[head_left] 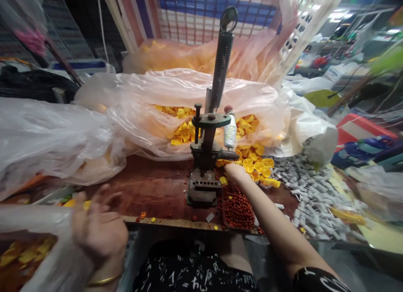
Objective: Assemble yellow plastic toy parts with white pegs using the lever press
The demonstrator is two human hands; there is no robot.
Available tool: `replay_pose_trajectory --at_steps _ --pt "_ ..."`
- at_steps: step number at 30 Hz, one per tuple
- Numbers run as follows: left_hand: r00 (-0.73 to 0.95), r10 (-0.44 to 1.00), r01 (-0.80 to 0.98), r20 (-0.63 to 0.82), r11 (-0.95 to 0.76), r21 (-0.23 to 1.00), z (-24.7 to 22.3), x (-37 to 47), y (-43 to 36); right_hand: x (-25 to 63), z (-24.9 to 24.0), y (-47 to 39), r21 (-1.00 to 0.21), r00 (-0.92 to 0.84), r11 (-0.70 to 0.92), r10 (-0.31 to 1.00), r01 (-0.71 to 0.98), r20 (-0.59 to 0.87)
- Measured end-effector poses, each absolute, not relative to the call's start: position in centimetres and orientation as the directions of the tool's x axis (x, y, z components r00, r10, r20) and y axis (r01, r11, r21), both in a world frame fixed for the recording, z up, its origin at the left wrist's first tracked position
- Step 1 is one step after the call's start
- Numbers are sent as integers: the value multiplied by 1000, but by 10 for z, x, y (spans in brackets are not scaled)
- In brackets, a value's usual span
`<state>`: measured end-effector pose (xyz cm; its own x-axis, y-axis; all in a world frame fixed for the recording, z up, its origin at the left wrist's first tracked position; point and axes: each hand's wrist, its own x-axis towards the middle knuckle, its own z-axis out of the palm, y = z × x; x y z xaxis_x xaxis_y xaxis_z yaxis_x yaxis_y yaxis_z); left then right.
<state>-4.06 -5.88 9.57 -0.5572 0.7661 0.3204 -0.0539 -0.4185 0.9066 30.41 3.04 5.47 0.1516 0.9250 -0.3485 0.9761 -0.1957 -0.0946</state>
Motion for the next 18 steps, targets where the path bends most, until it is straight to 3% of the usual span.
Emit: replay_pose_trajectory --at_steps 3,8,10,12,15,18 --pt "-368 914 -195 169 -254 947 86 1 -63 309 58 38 -75 98 -134 926 988 -364" --pt "-84 996 -107 -3 -6 994 57 33 -60 337 67 26 -110 59 -86 972 990 -228" --pt "-61 997 -128 -41 33 991 51 38 -58 336 69 10 -149 83 -101 989 984 -122" --pt "26 994 -190 -104 107 976 48 47 -57 318 67 -12 -274 128 -103 989 956 78" --pt "253 933 -311 -257 330 891 48 64 -58 268 58 -53 -507 61 142 930 850 363" --pt "243 908 -382 -341 413 827 44 72 -56 244 53 -84 -602 -230 435 892 670 389"
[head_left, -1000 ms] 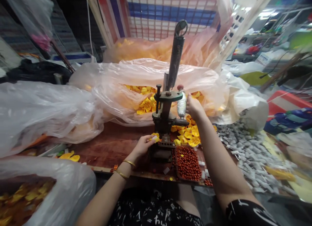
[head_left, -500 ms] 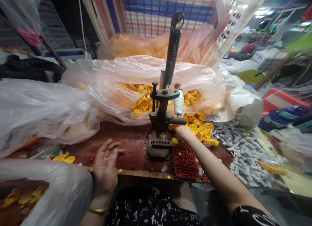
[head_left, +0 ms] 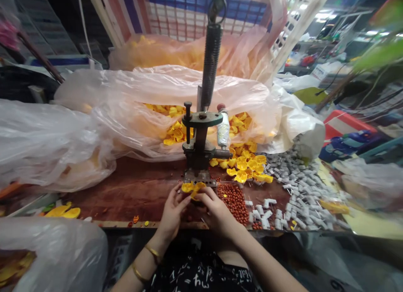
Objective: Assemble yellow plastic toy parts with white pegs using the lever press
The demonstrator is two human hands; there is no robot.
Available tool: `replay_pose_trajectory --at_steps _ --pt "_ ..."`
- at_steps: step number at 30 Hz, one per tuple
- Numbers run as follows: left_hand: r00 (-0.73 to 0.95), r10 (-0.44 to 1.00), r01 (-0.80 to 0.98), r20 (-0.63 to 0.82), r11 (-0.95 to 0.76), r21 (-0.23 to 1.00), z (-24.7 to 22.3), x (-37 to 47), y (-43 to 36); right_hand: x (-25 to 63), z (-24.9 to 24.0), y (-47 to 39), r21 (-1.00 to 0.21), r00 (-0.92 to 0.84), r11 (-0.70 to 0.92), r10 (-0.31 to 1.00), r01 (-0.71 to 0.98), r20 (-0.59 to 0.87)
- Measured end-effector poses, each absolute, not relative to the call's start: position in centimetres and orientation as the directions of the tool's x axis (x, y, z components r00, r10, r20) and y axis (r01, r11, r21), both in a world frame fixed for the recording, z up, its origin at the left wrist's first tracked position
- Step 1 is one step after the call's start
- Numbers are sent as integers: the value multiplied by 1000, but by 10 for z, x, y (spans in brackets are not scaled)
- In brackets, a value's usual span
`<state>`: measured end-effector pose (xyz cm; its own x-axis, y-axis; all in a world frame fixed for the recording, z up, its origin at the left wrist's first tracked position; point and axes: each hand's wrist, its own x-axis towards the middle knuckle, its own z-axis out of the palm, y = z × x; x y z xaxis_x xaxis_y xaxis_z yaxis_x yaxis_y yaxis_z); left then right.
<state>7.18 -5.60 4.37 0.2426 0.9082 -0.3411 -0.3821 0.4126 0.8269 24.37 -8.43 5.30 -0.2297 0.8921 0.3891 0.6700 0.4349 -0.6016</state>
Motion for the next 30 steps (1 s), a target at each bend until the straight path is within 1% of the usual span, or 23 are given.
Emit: replay_pose_trajectory --at_steps 1,2,3,5,6,7,8,9,10,12,14,15,16,18,20,22,24,26,27,28,30 --pt "206 915 -384 -348 403 831 41 70 -54 250 53 -91 -615 -247 440 893 655 375" --pt "168 922 -376 -350 388 842 37 67 -52 263 53 -96 -619 -198 385 916 685 350" --pt "135 928 -359 -348 373 855 33 62 -49 282 53 -100 -609 -93 271 947 745 308" --pt "54 945 -302 -323 323 897 23 54 -46 328 48 -107 -535 154 -48 976 843 156" --pt "20 956 -257 -294 289 922 18 51 -45 349 43 -111 -474 226 -175 973 863 54" --pt "8 968 -199 -253 249 948 14 50 -45 367 36 -114 -420 260 -252 965 872 -40" --pt "29 980 -123 -198 200 972 10 50 -47 380 29 -116 -386 256 -280 960 879 -115" --pt "75 988 -32 -131 134 990 7 52 -48 388 22 -118 -378 228 -274 960 884 -163" --pt "141 988 70 -59 50 996 5 54 -50 392 15 -119 -389 197 -254 964 886 -180" --pt "298 952 257 70 -150 955 2 59 -54 393 5 -120 -412 195 -236 971 880 -140" --pt "419 896 391 145 -322 862 0 60 -56 390 3 -119 -433 302 -282 953 856 -25" --pt "448 879 439 164 -376 816 -1 59 -57 388 5 -118 -472 373 -312 927 824 38" --pt "454 873 475 178 -406 781 -2 58 -58 386 8 -117 -543 439 -328 894 773 86" --pt "405 891 511 207 -408 757 -3 53 -61 376 19 -113 -735 511 -280 853 617 104" --pt "320 921 487 222 -361 795 -4 50 -62 355 30 -109 -884 474 -167 878 437 68" --pt "225 957 409 181 -261 874 -3 49 -62 324 38 -107 -945 401 -87 915 316 50" --pt "85 993 288 83 -104 952 -1 51 -59 287 42 -106 -969 317 -43 948 245 39" --pt "-52 997 127 -56 62 990 2 53 -55 252 42 -107 -978 187 -1 982 209 39" --pt "-89 990 54 -111 116 992 4 54 -54 237 42 -108 -977 107 29 993 209 53" --pt "-94 985 -4 -143 144 990 7 55 -54 224 41 -108 -973 36 66 997 219 75" --pt "-17 987 -88 -157 155 984 13 55 -55 209 40 -107 -954 -41 141 990 264 135"
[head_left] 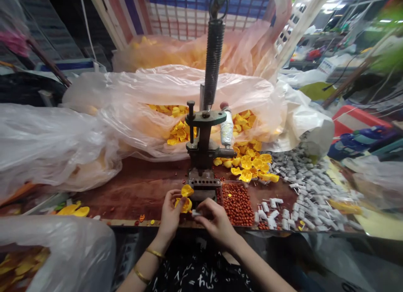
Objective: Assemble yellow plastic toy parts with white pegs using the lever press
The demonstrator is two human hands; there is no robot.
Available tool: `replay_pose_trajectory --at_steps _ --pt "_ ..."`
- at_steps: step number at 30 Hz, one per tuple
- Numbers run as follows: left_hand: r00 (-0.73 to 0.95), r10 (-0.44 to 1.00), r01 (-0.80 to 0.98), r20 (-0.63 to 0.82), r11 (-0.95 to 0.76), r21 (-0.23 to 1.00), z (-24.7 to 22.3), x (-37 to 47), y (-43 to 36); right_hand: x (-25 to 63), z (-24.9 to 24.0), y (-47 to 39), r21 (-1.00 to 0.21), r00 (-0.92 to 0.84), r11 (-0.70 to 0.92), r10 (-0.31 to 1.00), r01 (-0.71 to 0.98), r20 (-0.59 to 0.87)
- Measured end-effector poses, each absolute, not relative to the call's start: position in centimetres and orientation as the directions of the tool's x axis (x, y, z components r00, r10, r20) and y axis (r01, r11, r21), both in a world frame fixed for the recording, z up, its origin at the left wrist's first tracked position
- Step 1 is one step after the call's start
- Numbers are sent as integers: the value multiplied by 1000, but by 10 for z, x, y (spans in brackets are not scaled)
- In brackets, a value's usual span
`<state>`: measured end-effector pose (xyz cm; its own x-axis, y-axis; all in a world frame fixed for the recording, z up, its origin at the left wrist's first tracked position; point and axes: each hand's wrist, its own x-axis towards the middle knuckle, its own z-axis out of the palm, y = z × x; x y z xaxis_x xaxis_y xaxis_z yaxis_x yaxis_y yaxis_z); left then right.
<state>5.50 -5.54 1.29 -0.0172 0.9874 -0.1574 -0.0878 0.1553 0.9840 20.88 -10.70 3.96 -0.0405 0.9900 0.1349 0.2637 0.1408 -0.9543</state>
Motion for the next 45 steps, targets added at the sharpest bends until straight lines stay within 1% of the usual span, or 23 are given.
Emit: replay_pose_trajectory --at_steps 2,4,7,10,13,17,20,21,24,25,26,27,28,30,31,33,35,36,37,39,41,43,45 --pt "113 987 -142 -116 131 981 19 53 -60 204 40 -104 -925 -32 214 976 313 215" --pt "229 972 -139 -46 79 987 24 49 -65 206 41 -101 -899 -5 264 960 348 280" --pt "251 962 41 108 -122 992 24 44 -68 209 43 -98 -885 34 279 949 373 313" --pt "256 928 261 271 -336 905 20 39 -66 208 43 -99 -835 7 349 922 426 388" --pt "317 875 348 367 -467 813 18 38 -63 203 44 -101 -726 -100 449 877 521 470" --pt "371 825 359 427 -552 753 17 39 -61 192 48 -103 -589 -206 452 876 670 437" --pt "420 794 329 440 -585 742 16 42 -62 181 55 -104 -464 -216 385 901 798 375" --pt "441 789 322 428 -585 745 15 42 -62 179 57 -104 -452 -215 374 906 810 364" --pt "451 815 342 365 -535 772 16 41 -60 191 62 -102 -522 -240 411 899 747 365" --pt "416 842 357 343 -499 790 16 40 -58 202 62 -100 -538 -216 389 909 748 357" --pt "367 872 363 324 -456 813 16 38 -55 216 60 -98 -530 -159 318 933 786 324" --pt "305 903 352 304 -403 845 15 36 -53 233 57 -96 -489 -70 197 962 850 265" --pt "239 933 322 269 -337 885 15 35 -50 250 52 -94 -411 37 46 981 911 191" --pt "131 982 196 137 -162 967 14 35 -44 282 41 -90 -207 205 -191 977 960 50" --pt "98 994 106 46 -57 993 15 35 -43 294 36 -89 -127 239 -236 971 963 2" --pt "67 986 -81 -155 160 984 18 39 -41 307 29 -87 -61 238 -240 971 969 -32" --pt "56 952 -237 -301 306 922 25 44 -41 304 29 -85 -115 229 -227 973 967 5" --pt "56 938 -295 -343 343 892 29 47 -42 299 32 -85 -197 220 -208 975 958 37" --pt "60 929 -340 -365 363 868 33 50 -43 290 35 -84 -313 197 -165 978 936 73" --pt "80 924 -390 -374 374 841 40 55 -45 267 44 -83 -574 107 10 980 819 170" --pt "105 923 -397 -371 380 835 44 59 -47 242 51 -80 -744 25 196 961 639 275" --pt "127 926 -401 -357 377 835 46 61 -49 219 53 -77 -802 -3 307 935 511 356" --pt "155 928 -411 -338 372 832 47 62 -50 204 52 -73 -816 5 349 919 461 395"
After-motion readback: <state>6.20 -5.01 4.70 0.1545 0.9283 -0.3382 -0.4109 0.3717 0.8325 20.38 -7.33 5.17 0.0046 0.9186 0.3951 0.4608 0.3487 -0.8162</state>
